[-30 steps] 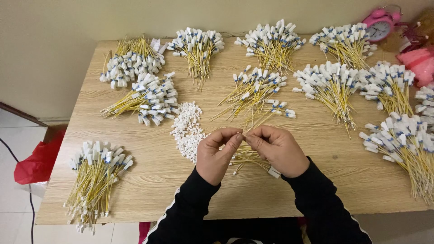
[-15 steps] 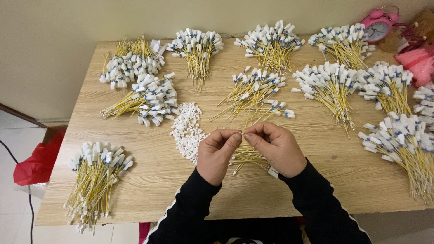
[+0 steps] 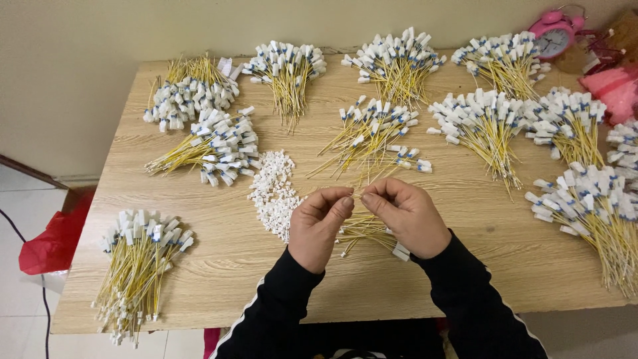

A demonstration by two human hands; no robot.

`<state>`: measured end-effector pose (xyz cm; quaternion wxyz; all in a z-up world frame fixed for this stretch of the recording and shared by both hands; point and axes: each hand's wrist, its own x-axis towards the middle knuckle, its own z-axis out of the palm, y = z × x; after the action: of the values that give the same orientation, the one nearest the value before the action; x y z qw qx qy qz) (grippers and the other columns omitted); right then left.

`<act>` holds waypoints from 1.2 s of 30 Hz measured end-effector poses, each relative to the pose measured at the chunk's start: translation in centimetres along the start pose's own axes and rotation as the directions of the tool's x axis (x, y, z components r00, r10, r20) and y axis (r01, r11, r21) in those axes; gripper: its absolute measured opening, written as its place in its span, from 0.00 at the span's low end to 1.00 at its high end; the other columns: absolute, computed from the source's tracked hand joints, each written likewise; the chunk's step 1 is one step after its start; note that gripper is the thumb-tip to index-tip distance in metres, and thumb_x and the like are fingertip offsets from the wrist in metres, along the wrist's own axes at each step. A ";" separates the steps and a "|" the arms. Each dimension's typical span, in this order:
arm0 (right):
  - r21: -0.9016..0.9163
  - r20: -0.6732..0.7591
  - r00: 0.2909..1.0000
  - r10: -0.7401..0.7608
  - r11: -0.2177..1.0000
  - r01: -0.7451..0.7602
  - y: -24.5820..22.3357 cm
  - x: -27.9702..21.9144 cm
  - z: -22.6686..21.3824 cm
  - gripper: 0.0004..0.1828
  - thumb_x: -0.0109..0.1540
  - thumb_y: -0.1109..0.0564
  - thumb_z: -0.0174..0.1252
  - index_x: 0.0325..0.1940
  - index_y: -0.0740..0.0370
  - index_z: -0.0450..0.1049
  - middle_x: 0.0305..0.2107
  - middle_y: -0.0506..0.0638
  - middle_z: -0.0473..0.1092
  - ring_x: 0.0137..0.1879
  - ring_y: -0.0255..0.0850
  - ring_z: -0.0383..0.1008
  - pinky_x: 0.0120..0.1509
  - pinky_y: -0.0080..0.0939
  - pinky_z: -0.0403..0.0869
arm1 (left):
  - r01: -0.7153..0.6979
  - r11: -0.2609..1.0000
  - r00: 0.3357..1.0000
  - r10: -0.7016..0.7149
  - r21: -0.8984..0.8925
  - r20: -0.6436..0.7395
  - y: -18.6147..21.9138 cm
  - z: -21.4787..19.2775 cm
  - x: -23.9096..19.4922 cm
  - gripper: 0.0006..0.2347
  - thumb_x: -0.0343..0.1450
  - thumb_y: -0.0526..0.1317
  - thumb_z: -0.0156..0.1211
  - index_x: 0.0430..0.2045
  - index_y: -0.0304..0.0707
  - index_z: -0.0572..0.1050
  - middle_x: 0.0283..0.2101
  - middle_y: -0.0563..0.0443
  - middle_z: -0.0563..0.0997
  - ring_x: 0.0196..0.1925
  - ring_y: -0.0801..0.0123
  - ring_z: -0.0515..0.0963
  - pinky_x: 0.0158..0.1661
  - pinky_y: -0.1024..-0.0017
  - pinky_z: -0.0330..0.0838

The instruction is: Assembling small white caps onto the ends of yellow wires

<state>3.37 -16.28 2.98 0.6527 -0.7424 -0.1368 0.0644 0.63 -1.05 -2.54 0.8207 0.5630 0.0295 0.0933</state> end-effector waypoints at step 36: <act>-0.201 0.019 0.990 0.140 0.971 -0.133 6.8 -0.7 0.2 0.06 0.60 0.59 0.57 0.34 0.64 0.77 0.18 0.49 0.68 0.30 0.35 0.65 0.36 0.37 0.68 | -0.164 0.180 0.954 0.278 0.970 0.110 -0.4 -11.6 7.0 0.05 0.67 0.45 0.62 0.34 0.57 0.80 0.30 0.59 0.79 0.31 0.59 0.81 0.34 0.61 0.77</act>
<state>3.49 -17.05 -3.85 0.5668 -0.8104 -0.1019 0.1075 5.81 10.74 -6.72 0.2634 0.9436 0.0372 0.1972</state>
